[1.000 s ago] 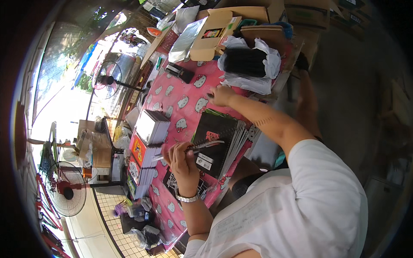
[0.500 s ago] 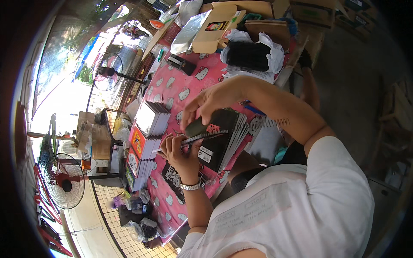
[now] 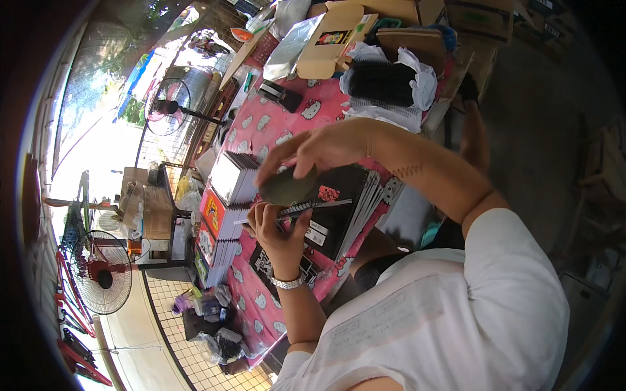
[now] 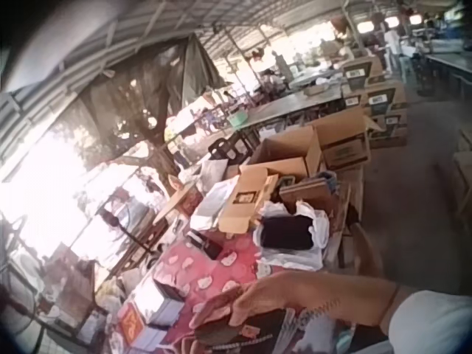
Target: The person assembles spiral notebooks by hand, picking up notebook covers and paper, inserting a plastic spiral through the punched holes, and then setting the completed notebooks on a stack.
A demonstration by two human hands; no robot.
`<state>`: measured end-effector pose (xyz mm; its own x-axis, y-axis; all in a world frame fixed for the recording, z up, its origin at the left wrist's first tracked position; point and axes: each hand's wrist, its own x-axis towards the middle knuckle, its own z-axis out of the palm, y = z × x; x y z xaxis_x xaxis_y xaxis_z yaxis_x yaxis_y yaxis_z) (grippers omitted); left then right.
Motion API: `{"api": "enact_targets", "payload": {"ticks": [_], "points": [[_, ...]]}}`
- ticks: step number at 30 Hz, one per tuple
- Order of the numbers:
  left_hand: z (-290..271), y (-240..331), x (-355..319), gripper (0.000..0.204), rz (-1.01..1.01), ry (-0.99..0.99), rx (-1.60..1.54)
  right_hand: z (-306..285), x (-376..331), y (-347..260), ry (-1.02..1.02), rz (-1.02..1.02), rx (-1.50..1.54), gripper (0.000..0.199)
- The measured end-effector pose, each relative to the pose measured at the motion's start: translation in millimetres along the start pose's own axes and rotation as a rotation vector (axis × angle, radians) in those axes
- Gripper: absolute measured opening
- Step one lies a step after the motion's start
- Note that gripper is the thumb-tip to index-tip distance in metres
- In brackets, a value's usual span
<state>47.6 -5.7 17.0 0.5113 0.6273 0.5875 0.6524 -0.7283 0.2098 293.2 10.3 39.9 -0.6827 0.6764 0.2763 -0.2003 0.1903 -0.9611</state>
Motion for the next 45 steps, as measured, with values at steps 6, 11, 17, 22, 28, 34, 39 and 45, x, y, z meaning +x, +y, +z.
{"api": "enact_targets", "payload": {"ticks": [6,11,17,22,28,34,39,45], "points": [[3.3,0.1,0.7,0.055,-0.018,0.017,-0.006,0.8,2.8,-1.9,0.012,0.039,-0.145,0.059],[7.3,-3.6,-5.4,0.058,-0.08,0.042,-0.077,2.9,8.1,3.3,-0.014,0.009,-0.142,0.057],[3.6,2.5,-3.4,0.064,-0.194,0.046,-0.089,-9.8,16.5,15.5,0.012,0.245,-0.119,0.06],[-15.5,-48.3,-6.6,0.055,-0.038,-0.027,-0.034,-2.0,25.5,14.1,-0.011,-0.044,0.435,0.06],[-12.4,-30.2,-5.6,0.041,-0.055,0.002,-0.019,-3.1,29.6,15.6,-0.202,-0.134,0.754,0.062],[-2.4,-19.7,-2.0,0.043,-0.033,0.037,-0.075,-0.2,18.1,9.2,-0.021,-0.062,0.564,0.062],[1.1,-17.5,2.9,0.046,0.011,0.007,-0.069,-5.5,18.3,8.7,-0.032,0.047,0.169,0.058],[3.2,-13.1,6.3,0.051,0.021,0.001,-0.085,-10.2,20.8,7.1,-0.052,0.138,-0.159,0.056]]}}
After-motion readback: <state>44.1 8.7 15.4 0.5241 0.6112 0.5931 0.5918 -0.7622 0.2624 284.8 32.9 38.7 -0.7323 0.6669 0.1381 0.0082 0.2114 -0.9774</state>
